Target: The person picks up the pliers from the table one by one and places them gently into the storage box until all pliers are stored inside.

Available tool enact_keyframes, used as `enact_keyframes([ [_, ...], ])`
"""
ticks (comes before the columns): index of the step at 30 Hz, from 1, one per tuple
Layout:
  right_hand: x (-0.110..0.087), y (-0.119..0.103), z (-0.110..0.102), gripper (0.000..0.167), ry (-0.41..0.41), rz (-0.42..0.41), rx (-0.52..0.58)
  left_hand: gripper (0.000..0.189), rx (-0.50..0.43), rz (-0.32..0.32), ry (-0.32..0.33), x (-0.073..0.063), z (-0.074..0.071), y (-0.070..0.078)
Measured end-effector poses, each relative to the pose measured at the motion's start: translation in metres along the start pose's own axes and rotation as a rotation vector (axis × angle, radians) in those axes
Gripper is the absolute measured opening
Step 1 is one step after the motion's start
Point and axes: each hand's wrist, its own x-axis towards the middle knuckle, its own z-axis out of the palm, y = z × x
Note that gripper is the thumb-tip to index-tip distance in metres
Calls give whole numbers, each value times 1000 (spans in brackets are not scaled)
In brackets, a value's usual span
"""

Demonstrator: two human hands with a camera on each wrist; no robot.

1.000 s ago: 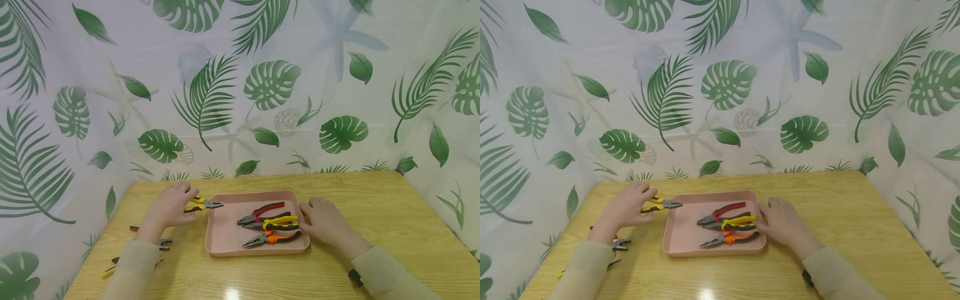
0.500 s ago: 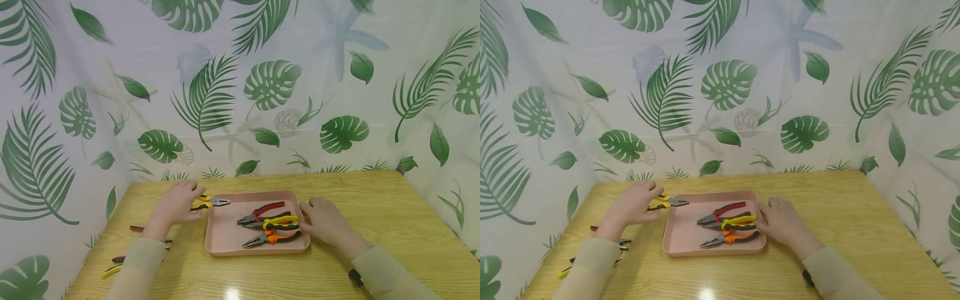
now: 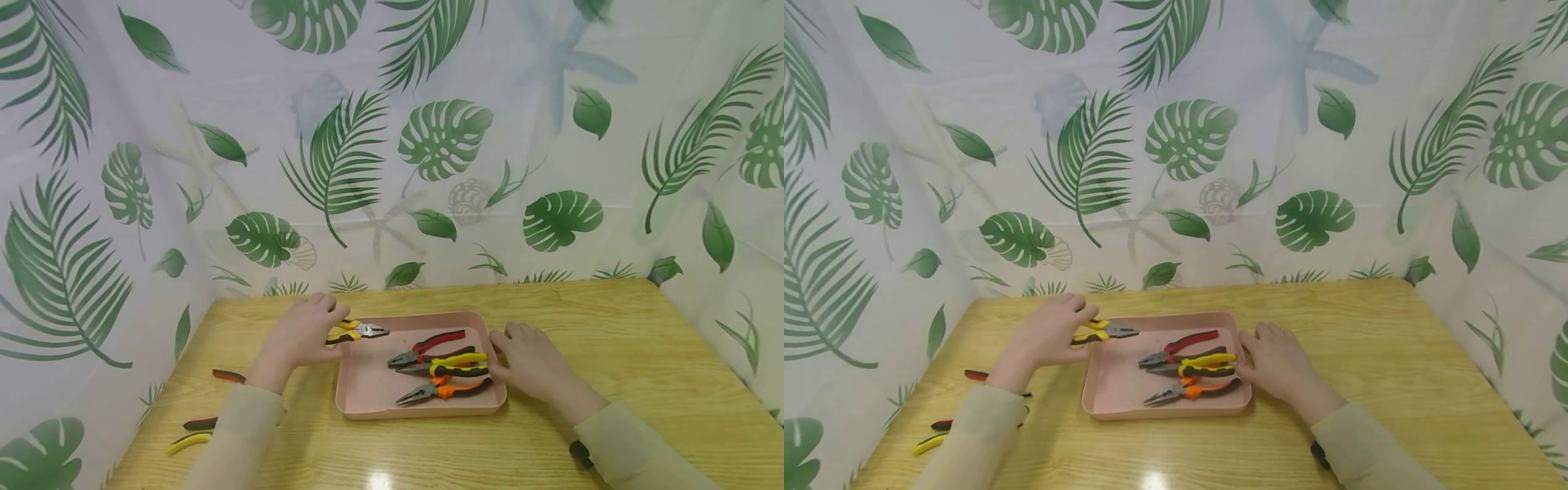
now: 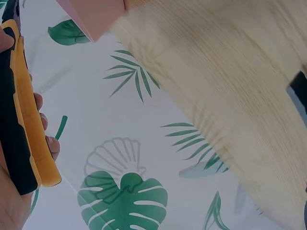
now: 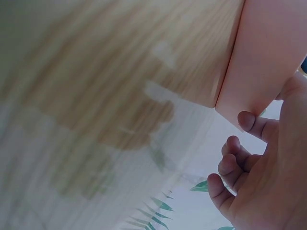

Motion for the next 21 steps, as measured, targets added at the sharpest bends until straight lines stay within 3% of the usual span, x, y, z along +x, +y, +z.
enact_keyframes([
  [21,-3,1,8,23,41,-6,-24,48,18,51,13,16,12,24],
])
